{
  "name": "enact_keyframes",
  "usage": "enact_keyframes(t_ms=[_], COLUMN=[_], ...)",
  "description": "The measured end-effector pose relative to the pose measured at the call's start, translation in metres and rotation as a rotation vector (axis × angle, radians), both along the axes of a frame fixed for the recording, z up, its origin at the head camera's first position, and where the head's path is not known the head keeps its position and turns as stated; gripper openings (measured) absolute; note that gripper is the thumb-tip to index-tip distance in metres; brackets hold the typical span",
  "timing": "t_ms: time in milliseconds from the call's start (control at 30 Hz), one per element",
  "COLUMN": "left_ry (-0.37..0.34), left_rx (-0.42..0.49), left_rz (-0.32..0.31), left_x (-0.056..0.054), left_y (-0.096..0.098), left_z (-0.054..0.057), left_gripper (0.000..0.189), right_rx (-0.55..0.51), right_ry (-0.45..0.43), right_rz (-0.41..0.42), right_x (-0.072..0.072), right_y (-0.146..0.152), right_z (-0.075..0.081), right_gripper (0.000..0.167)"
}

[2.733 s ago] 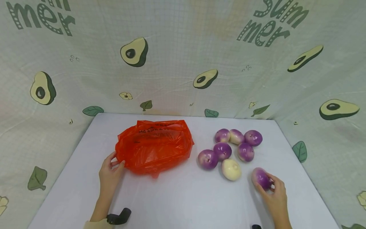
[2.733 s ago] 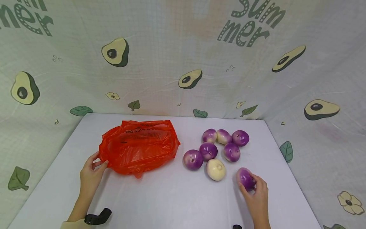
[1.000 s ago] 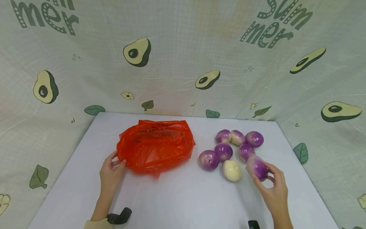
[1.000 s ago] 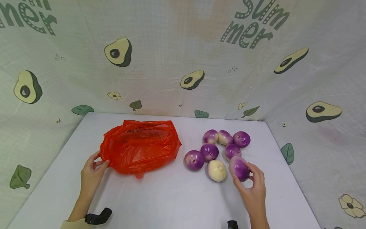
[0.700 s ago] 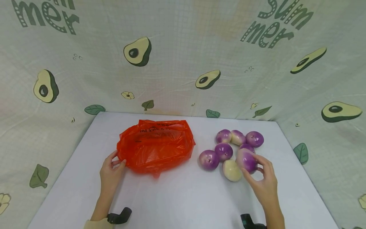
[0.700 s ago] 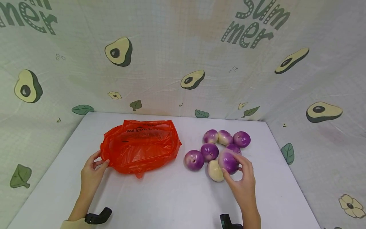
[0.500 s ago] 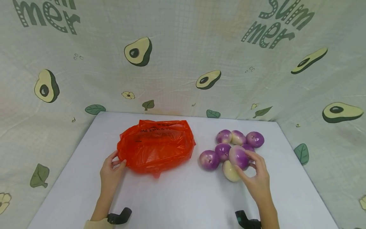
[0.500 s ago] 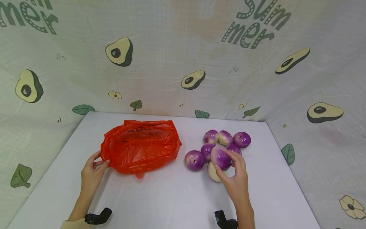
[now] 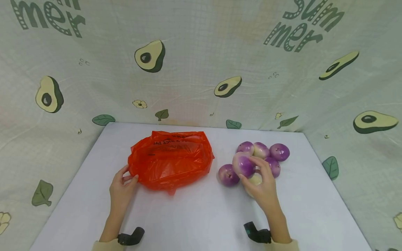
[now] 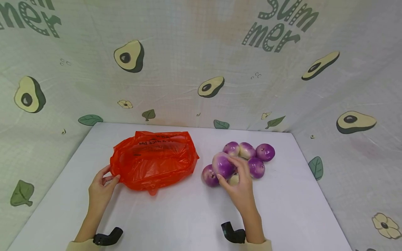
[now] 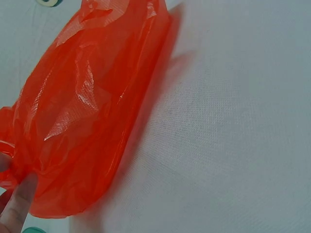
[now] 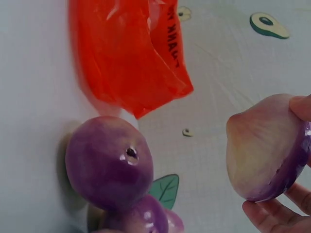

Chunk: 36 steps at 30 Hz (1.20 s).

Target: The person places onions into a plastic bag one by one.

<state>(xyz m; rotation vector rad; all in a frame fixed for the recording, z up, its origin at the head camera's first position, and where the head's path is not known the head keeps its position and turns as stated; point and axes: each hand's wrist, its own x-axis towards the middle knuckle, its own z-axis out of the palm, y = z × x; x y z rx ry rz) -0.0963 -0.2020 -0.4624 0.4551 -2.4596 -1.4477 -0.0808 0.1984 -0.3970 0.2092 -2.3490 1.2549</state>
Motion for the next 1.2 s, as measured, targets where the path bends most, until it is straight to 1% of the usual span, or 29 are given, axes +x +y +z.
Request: enact_keyframes(t_ms=[133,267,433,600,767,967,1200], left_ry=[0.018,0.03,0.017,-0.004,-0.001,0.014,0.013], left_rx=[0.015,0.027,0.021,0.017,0.01,0.01,0.009], left_rz=[-0.002,-0.003,-0.005,-0.001,0.004,-0.005,-0.007], left_x=[0.0,0.0,0.0,0.001,0.001,0.0,0.0], left_y=[-0.001,-0.001,0.001,0.001,0.0,0.0,0.0], left_z=[0.001,0.002,0.003,0.005,0.006,0.005,0.005], left_gripper=[0.051,0.05,0.05,0.051,0.051,0.05,0.051], right_rx=[0.022,0.009,-0.013,-0.026,-0.036,-0.037,-0.041], right_ry=[-0.039,-0.09,-0.144,-0.182,-0.185,-0.181,-0.246], right_rz=[0.013,0.047,0.109,0.159,0.194,0.223,0.258], right_x=[-0.005,-0.01,-0.018,-0.026,-0.034,-0.041,-0.048], right_y=[-0.012,-0.024,-0.038,-0.052,-0.07,-0.087,-0.108], right_z=[0.002,0.004,0.004,0.001,0.0,-0.007,-0.014], right_gripper=[0.061,0.059,0.055,0.056,0.057,0.055,0.055])
